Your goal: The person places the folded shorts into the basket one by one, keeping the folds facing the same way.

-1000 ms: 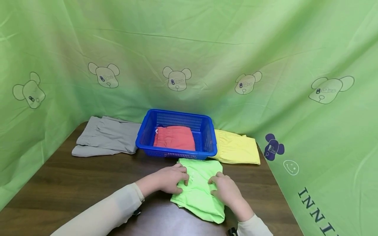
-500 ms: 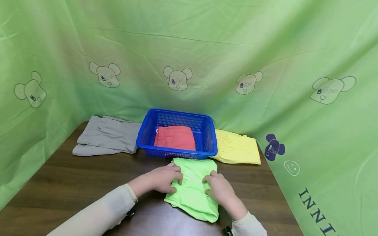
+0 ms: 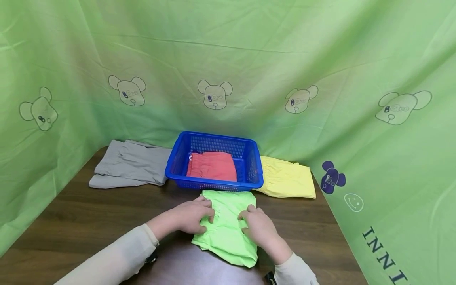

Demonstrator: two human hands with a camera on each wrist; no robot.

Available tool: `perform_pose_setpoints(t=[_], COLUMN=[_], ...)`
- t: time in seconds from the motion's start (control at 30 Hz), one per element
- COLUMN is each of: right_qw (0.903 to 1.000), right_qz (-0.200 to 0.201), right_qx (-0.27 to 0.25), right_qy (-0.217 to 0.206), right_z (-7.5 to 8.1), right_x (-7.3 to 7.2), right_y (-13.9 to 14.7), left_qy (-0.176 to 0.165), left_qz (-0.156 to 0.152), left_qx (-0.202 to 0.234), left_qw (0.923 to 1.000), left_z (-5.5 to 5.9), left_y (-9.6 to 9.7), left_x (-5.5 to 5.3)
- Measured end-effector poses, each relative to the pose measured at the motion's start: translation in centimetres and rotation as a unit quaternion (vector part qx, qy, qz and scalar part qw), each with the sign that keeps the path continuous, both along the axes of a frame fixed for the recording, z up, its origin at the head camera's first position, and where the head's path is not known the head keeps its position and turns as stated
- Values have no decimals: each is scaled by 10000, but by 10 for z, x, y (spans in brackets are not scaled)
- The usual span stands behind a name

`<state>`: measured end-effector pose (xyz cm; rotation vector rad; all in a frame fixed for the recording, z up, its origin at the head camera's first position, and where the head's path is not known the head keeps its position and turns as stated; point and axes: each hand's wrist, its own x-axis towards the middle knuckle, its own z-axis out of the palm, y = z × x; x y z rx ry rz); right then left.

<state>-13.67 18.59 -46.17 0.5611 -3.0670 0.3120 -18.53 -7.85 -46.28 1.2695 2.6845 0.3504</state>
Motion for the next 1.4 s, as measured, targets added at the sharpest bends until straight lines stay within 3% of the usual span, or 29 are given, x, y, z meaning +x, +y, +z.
perform_pose_setpoints(t=[0.73, 1.4], right_qw=[9986, 9981], right_qz=[432, 584], right_qx=[86, -127], right_qy=[299, 157], right_z=[-4, -4], right_x=[-8, -9], right_y=[-15, -22], left_qy=[-94, -411], left_qz=[193, 489], left_qx=[-32, 540], left_qw=[9998, 9965], left_z=[-1, -4], left_y=[-23, -44], left_x=[3, 1])
